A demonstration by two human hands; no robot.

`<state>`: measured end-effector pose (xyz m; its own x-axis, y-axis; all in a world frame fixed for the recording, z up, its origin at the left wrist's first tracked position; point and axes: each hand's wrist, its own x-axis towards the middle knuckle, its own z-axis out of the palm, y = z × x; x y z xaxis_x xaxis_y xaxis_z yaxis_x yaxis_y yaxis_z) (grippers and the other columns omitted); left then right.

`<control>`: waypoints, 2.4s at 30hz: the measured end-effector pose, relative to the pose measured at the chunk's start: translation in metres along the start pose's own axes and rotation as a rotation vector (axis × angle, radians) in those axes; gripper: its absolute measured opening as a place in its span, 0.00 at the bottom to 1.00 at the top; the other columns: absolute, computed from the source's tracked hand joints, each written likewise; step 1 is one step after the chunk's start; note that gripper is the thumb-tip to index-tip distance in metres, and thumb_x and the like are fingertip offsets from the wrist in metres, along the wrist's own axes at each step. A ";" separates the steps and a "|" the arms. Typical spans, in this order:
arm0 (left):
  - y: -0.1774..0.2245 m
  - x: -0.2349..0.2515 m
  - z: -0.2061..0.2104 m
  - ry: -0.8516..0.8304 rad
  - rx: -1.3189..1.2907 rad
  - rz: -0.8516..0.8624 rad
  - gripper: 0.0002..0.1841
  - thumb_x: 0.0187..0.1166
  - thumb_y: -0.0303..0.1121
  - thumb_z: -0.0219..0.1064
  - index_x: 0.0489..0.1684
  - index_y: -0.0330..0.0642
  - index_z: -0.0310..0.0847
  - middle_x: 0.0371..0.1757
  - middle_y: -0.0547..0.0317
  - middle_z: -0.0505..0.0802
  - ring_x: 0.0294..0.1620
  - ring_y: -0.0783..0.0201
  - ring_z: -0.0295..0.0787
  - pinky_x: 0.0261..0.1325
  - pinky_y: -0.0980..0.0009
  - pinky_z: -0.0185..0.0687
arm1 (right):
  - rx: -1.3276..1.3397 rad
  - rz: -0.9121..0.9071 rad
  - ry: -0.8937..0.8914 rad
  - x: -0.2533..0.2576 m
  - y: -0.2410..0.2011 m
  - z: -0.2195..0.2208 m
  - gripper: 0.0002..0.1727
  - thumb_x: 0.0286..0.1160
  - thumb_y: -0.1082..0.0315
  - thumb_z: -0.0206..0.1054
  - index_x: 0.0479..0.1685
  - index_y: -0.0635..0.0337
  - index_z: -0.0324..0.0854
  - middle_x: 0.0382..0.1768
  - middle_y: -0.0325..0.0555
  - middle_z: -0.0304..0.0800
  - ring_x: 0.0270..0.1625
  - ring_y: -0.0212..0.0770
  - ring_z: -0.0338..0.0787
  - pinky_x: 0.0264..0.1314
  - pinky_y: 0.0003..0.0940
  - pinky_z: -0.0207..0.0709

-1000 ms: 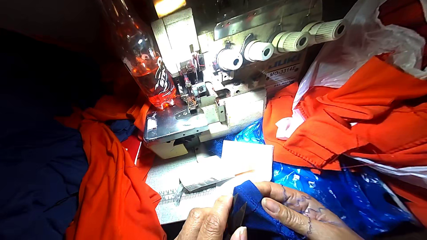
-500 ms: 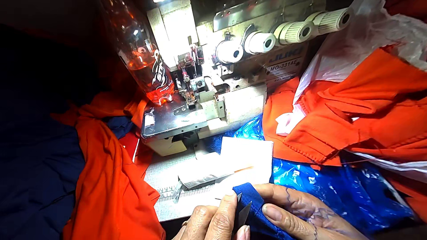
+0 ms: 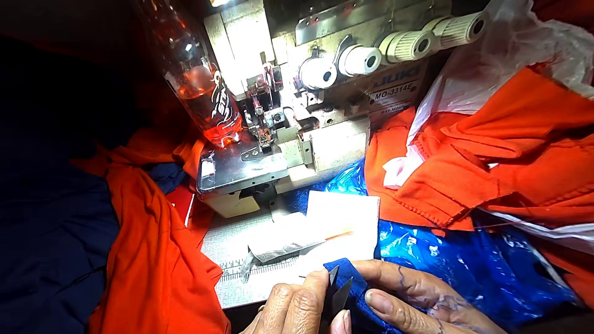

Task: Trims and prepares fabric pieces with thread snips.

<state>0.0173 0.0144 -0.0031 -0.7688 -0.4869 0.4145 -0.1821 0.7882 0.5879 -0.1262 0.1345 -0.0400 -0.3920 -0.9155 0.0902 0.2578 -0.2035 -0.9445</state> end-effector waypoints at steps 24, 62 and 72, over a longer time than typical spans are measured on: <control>-0.006 0.003 -0.014 -0.097 0.037 0.057 0.14 0.79 0.31 0.68 0.52 0.30 0.93 0.38 0.47 0.95 0.36 0.68 0.87 0.40 0.80 0.79 | -0.018 0.006 -0.010 0.000 -0.003 -0.003 0.16 0.88 0.72 0.56 0.67 0.60 0.81 0.56 0.24 0.92 0.58 0.19 0.88 0.66 0.22 0.82; -0.021 0.033 -0.003 -0.010 -0.117 0.092 0.14 0.75 0.27 0.68 0.50 0.24 0.91 0.34 0.46 0.92 0.31 0.73 0.82 0.38 0.85 0.76 | 0.243 0.053 0.054 0.033 -0.014 -0.005 0.19 0.84 0.78 0.52 0.58 0.51 0.87 0.50 0.26 0.95 0.53 0.21 0.91 0.60 0.22 0.84; -0.021 0.032 -0.002 0.001 -0.118 0.089 0.13 0.74 0.27 0.69 0.47 0.23 0.91 0.31 0.46 0.92 0.29 0.75 0.81 0.35 0.86 0.75 | 0.237 0.035 0.029 0.031 -0.012 -0.007 0.18 0.85 0.76 0.54 0.58 0.50 0.88 0.51 0.25 0.95 0.54 0.21 0.91 0.61 0.21 0.84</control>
<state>-0.0028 -0.0184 -0.0006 -0.7779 -0.4176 0.4695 -0.0402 0.7787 0.6261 -0.1481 0.1110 -0.0280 -0.4039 -0.9136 0.0465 0.4701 -0.2509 -0.8462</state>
